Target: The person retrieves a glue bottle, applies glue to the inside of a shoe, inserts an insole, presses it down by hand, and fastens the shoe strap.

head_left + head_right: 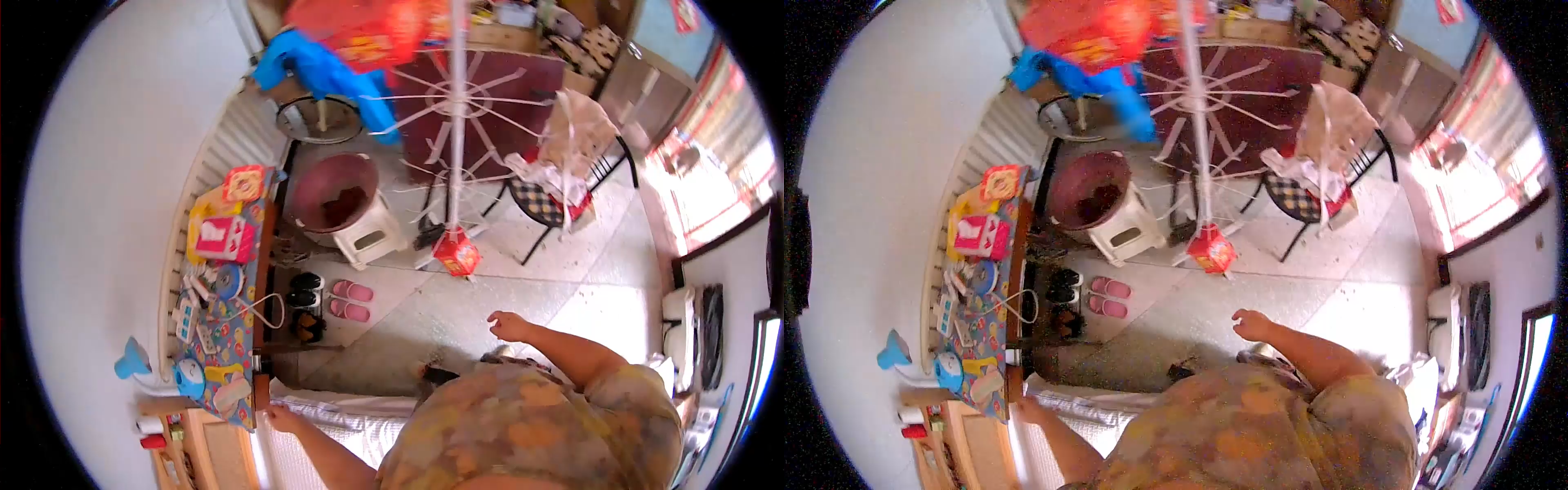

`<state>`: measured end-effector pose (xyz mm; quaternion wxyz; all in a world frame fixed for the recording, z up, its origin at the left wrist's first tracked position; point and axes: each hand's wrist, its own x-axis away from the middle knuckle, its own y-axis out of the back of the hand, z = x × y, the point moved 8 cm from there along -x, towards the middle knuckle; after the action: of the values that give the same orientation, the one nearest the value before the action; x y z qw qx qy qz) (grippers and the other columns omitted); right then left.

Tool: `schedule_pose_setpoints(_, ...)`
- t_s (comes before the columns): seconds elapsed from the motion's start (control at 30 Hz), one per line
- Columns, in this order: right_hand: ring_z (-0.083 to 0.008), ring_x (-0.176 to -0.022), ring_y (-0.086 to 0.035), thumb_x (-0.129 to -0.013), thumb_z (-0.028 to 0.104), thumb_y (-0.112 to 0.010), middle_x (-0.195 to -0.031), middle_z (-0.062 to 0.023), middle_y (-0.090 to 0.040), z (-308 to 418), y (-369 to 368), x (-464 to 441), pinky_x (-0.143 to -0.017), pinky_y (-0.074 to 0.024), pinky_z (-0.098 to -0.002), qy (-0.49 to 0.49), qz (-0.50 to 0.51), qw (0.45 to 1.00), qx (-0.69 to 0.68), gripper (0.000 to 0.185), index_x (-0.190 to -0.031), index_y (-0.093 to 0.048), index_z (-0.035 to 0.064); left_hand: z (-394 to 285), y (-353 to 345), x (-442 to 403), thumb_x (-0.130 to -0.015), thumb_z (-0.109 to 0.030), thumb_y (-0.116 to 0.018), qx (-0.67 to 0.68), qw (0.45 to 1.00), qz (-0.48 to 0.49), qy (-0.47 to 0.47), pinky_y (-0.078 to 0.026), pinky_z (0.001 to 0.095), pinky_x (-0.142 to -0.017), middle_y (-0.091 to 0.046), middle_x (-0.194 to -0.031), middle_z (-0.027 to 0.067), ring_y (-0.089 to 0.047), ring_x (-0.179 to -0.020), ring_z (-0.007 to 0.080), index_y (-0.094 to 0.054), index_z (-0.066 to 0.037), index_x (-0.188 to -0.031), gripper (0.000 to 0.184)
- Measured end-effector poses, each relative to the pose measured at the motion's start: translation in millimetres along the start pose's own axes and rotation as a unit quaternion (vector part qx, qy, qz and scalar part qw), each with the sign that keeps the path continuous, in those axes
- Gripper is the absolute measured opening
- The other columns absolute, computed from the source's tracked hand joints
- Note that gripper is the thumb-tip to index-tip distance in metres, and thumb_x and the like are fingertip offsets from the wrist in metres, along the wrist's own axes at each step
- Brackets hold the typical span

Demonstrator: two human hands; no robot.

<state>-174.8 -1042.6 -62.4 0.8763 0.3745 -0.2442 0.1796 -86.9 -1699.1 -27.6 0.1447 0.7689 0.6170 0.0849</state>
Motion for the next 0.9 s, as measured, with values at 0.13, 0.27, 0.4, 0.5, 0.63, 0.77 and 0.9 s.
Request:
schedule_pose_setpoints(0.13, -0.0249, -0.074, -0.059, -0.073, 0.021, -0.05, -0.079, -0.0121, -0.061, -70, 31, 31, -0.07, -0.0458, -0.035, 0.003, -0.058, 0.998, -0.013, 0.035, -0.104, -0.05, 0.004, 52, -40, 113, -0.078, -0.024, -0.047, -0.084, 0.987, 0.13, 0.039, -0.037, 0.0293, -0.042, -0.053, -0.056, 0.0087, -0.047, -0.045, 0.0164, -0.056, 0.0, -0.07, 0.027)
schedule_pose_setpoints(0.27, -0.0268, -0.077, -0.058, -0.073, 0.021, -0.051, -0.082, -0.014, -0.06, -157, 71, 82, -0.073, -0.0449, -0.0352, -0.08, -0.103, 0.987, -0.098, 0.035, -0.104, -0.05, 0.0046, 124, -107, 257, -0.071, -0.021, -0.046, -0.158, 0.878, 0.419, 0.17, -0.039, 0.0303, -0.043, -0.051, -0.049, 0.0073, -0.048, -0.044, 0.0168, -0.054, -0.007, -0.047, 0.029)
schedule_pose_setpoints(0.4, -0.0299, -0.075, -0.058, -0.073, 0.021, -0.055, -0.079, -0.0163, -0.06, -264, 108, 133, -0.069, -0.046, -0.0369, -0.157, -0.21, 0.948, -0.179, 0.033, -0.102, -0.051, 0.0048, 129, -188, 358, -0.072, -0.02, -0.048, -0.252, 0.739, 0.615, -0.106, -0.044, 0.0298, -0.048, -0.054, -0.054, 0.0079, -0.053, -0.052, 0.0165, -0.056, -0.006, -0.054, 0.024)
schedule_pose_setpoints(0.5, -0.0173, -0.06, -0.059, -0.075, 0.014, -0.054, -0.075, -0.0122, -0.059, -309, 139, 170, -0.053, -0.0475, -0.0286, -0.212, -0.275, 0.858, -0.379, 0.034, -0.106, -0.048, 0.001, 71, -210, 446, -0.074, -0.019, -0.051, -0.204, 0.738, 0.623, 0.158, -0.046, 0.0277, -0.052, -0.057, -0.063, 0.0078, -0.056, -0.059, 0.0165, -0.056, -0.004, -0.07, 0.016)
schedule_pose_setpoints(0.63, -0.0168, -0.058, -0.056, -0.076, 0.014, -0.052, -0.073, -0.0106, -0.056, -336, 176, 187, -0.051, -0.0456, -0.0288, -0.195, -0.362, 0.805, -0.427, 0.034, -0.107, -0.048, 0.0019, 58, -279, 483, -0.075, -0.016, -0.051, -0.215, 0.686, 0.69, 0.083, -0.046, 0.0259, -0.052, -0.058, -0.067, 0.0073, -0.056, -0.058, 0.0163, -0.055, -0.002, -0.079, 0.015)
schedule_pose_setpoints(0.77, -0.0165, -0.065, -0.057, -0.078, 0.018, -0.053, -0.08, -0.0091, -0.056, -346, 199, 179, -0.054, -0.0457, -0.0278, -0.18, -0.358, 0.773, -0.491, 0.036, -0.11, -0.045, 0.0028, 19, -318, 536, -0.077, -0.012, -0.05, -0.222, 0.653, 0.718, 0.096, -0.046, 0.0266, -0.051, -0.057, -0.066, 0.0078, -0.055, -0.056, 0.0159, -0.054, -0.002, -0.078, 0.012)
schedule_pose_setpoints(0.9, -0.0155, -0.062, -0.057, -0.078, 0.017, -0.053, -0.075, -0.0091, -0.056, -378, 242, 165, -0.053, -0.0455, -0.027, -0.178, -0.375, 0.778, -0.472, 0.036, -0.109, -0.046, 0.0018, 4, -358, 599, -0.078, -0.013, -0.051, -0.223, 0.67, 0.701, 0.104, -0.046, 0.0277, -0.048, -0.056, -0.065, 0.0082, -0.055, -0.054, 0.0161, -0.052, -0.002, -0.078, 0.012)
